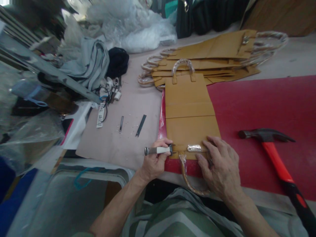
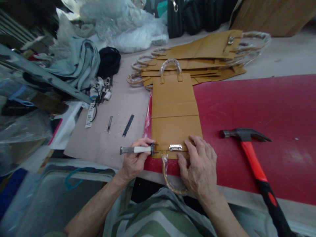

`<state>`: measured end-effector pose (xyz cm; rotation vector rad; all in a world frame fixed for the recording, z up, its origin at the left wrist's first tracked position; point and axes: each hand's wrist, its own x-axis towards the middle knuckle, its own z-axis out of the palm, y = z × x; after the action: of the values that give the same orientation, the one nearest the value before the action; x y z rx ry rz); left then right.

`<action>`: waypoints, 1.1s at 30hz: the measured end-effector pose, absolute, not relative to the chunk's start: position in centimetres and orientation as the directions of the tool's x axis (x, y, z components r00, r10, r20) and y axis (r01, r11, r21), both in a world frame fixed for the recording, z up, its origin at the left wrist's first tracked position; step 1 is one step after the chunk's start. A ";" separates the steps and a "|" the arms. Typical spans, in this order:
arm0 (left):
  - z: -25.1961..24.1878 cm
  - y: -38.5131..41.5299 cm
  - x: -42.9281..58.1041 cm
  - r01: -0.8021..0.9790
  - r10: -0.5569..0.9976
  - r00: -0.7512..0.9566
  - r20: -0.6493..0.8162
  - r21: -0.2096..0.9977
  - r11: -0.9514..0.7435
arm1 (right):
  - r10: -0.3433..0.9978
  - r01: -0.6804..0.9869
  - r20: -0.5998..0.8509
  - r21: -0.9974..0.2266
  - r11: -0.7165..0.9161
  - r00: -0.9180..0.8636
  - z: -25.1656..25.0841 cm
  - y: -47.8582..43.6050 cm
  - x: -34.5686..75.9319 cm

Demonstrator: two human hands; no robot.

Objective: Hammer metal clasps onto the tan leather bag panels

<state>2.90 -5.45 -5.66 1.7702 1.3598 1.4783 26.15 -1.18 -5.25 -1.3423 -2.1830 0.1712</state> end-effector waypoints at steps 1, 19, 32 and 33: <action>-5.6 -5.5 3.0 0.401 0.874 -0.056 0.482 0.813 -0.423 | 0.854 0.781 0.398 -0.389 0.489 -0.336 -5.2 -1.2 26.1; -5.1 -5.8 5.1 0.593 0.835 -0.121 0.536 0.714 -0.373 | 0.842 0.780 0.418 -0.374 0.502 -0.341 -5.4 -1.1 26.2; -4.6 -4.9 4.1 0.560 0.859 0.025 0.511 0.705 -0.435 | 0.861 0.789 0.382 -0.385 0.478 -0.335 -5.5 -1.1 26.3; -4.5 -4.8 4.1 0.555 0.862 0.032 0.506 0.708 -0.437 | 0.864 0.791 0.377 -0.386 0.475 -0.334 -5.5 -1.1 26.3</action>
<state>4.07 -4.76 -4.55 2.0000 1.4447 1.3640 26.26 -1.12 -5.47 -1.3670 -2.1904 0.1800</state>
